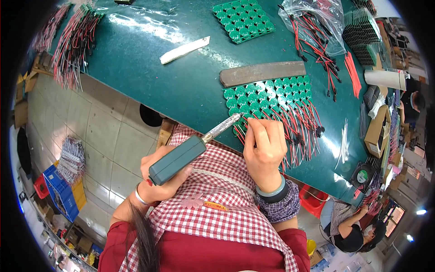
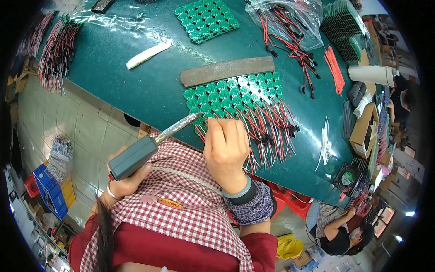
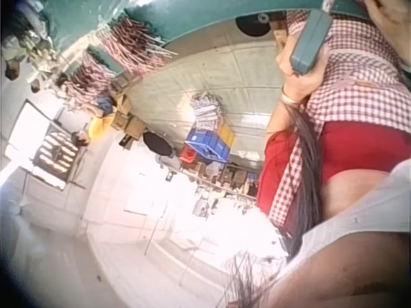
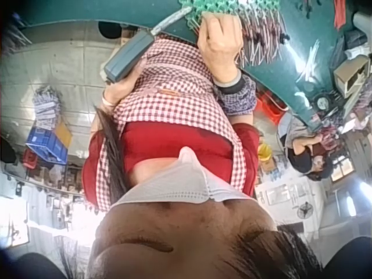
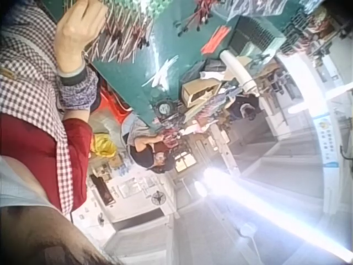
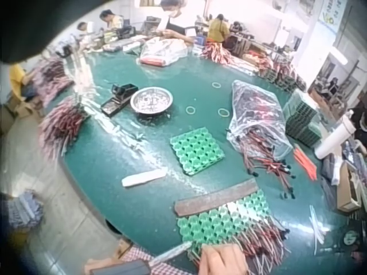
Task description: The person solders wires onto circuit boards using a soldering gun while holding and aligning the wires by hand.
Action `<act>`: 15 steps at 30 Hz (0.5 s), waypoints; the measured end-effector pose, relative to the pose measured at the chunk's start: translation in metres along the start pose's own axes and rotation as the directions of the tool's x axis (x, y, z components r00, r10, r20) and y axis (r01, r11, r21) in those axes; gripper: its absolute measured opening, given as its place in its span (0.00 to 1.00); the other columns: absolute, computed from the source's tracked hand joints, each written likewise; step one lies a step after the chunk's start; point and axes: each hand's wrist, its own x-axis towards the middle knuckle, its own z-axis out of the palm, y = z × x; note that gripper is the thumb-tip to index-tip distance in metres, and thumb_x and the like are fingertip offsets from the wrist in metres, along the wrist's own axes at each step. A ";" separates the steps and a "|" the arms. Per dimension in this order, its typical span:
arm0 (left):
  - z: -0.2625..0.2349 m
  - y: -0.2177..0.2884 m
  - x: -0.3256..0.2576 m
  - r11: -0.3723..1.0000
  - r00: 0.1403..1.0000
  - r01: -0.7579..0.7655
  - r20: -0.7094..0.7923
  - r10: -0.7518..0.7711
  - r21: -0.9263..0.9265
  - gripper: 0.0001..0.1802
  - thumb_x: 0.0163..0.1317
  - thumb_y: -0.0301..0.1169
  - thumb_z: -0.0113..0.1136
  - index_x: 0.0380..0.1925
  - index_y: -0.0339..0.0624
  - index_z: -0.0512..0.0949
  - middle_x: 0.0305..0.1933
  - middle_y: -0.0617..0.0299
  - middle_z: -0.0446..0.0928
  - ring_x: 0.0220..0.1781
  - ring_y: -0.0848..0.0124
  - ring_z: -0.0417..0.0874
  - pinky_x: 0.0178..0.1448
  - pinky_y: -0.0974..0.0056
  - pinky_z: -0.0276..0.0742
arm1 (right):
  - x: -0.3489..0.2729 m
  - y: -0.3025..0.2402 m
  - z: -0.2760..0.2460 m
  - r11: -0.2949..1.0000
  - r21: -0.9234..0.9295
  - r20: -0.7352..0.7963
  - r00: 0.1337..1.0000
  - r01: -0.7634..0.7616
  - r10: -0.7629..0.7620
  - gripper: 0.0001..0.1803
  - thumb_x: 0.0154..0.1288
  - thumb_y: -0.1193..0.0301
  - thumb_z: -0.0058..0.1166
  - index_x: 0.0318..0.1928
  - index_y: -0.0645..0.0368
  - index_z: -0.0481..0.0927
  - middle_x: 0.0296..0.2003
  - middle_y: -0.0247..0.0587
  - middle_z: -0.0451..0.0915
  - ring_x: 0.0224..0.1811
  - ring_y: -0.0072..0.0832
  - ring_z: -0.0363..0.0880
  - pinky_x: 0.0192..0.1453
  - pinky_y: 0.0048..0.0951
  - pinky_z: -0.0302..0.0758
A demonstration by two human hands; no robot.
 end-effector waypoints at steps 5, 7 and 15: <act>0.002 -0.001 0.002 0.999 0.999 0.033 0.011 -0.033 -0.028 0.15 0.51 0.22 0.71 0.39 0.30 0.79 0.33 0.55 0.82 0.31 0.66 0.86 0.36 0.67 0.80 | 0.000 0.000 0.000 1.000 -0.012 0.008 1.000 0.001 -0.001 0.12 0.54 0.82 0.62 0.40 0.63 0.81 0.32 0.40 0.77 0.33 0.36 0.76 0.35 0.36 0.71; 0.002 -0.001 0.002 0.999 0.999 0.030 0.018 -0.030 -0.020 0.14 0.51 0.22 0.71 0.38 0.30 0.79 0.33 0.55 0.81 0.31 0.66 0.85 0.35 0.66 0.79 | 0.000 -0.001 0.001 1.000 -0.013 0.010 1.000 0.001 -0.001 0.12 0.54 0.82 0.62 0.40 0.63 0.81 0.32 0.40 0.77 0.33 0.36 0.76 0.35 0.36 0.71; -0.005 -0.001 -0.003 1.000 0.999 0.020 -0.049 -0.020 -0.003 0.15 0.50 0.22 0.72 0.38 0.32 0.80 0.33 0.56 0.81 0.31 0.65 0.85 0.35 0.66 0.79 | 0.002 -0.001 0.002 1.000 -0.011 0.015 1.000 0.022 -0.021 0.12 0.53 0.82 0.62 0.40 0.63 0.81 0.32 0.40 0.76 0.33 0.36 0.76 0.35 0.35 0.71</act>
